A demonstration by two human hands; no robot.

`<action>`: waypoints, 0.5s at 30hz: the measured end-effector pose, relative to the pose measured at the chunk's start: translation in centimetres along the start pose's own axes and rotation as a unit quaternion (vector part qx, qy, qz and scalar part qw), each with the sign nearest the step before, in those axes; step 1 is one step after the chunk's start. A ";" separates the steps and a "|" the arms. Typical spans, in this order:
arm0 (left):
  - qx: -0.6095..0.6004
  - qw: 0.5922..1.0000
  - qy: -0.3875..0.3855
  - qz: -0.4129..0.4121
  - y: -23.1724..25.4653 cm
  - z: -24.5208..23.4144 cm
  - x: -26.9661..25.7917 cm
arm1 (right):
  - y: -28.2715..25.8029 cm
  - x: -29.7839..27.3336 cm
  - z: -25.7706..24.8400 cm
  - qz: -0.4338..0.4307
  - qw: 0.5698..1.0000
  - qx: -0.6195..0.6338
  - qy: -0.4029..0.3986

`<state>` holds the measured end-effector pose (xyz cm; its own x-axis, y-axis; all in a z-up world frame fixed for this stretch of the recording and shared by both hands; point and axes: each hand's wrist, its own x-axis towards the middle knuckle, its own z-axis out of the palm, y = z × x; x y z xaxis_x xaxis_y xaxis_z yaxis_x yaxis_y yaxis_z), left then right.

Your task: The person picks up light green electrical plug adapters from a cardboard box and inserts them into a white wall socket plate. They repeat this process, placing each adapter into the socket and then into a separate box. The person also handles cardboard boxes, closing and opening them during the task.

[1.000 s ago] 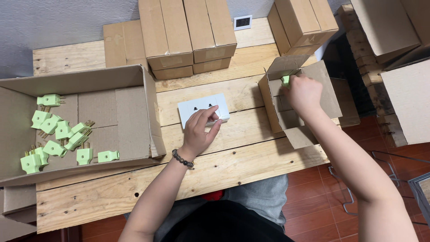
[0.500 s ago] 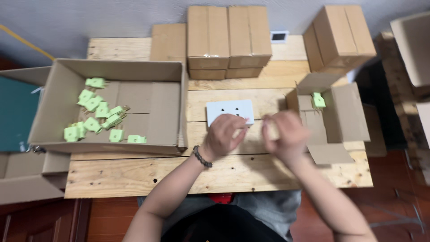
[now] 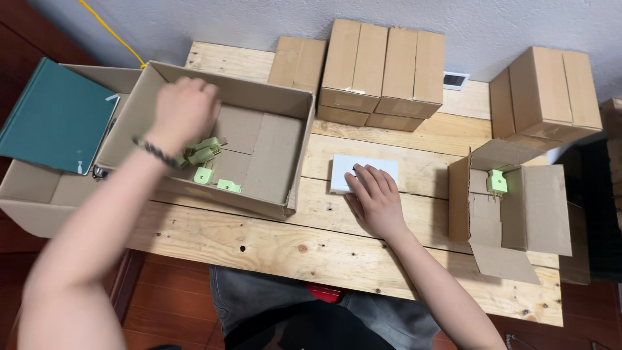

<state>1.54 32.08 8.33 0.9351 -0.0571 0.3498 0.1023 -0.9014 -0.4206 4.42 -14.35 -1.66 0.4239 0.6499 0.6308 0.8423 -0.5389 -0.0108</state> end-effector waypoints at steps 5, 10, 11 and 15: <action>-0.020 0.978 -0.209 -0.018 -6.3 7.7 0.6 | 0.0 0.4 -0.1 0.010 1.000 0.010 0.014; -0.059 0.959 -0.274 -0.047 -5.7 12.5 1.1 | 0.7 0.3 0.5 0.016 0.999 0.009 0.032; -0.050 0.959 -0.275 -0.046 -5.6 13.5 0.9 | 0.8 0.0 0.7 0.020 0.999 0.012 0.027; -0.032 0.951 -0.301 -0.059 -4.5 12.9 0.7 | 1.0 -0.3 0.8 0.032 0.999 0.030 0.008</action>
<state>6.10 41.68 -0.34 0.9454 0.2846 -0.1589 0.2156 -0.9116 -0.3500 5.41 -14.70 -2.51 0.4716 0.6061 0.6405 0.8330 -0.5446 -0.0980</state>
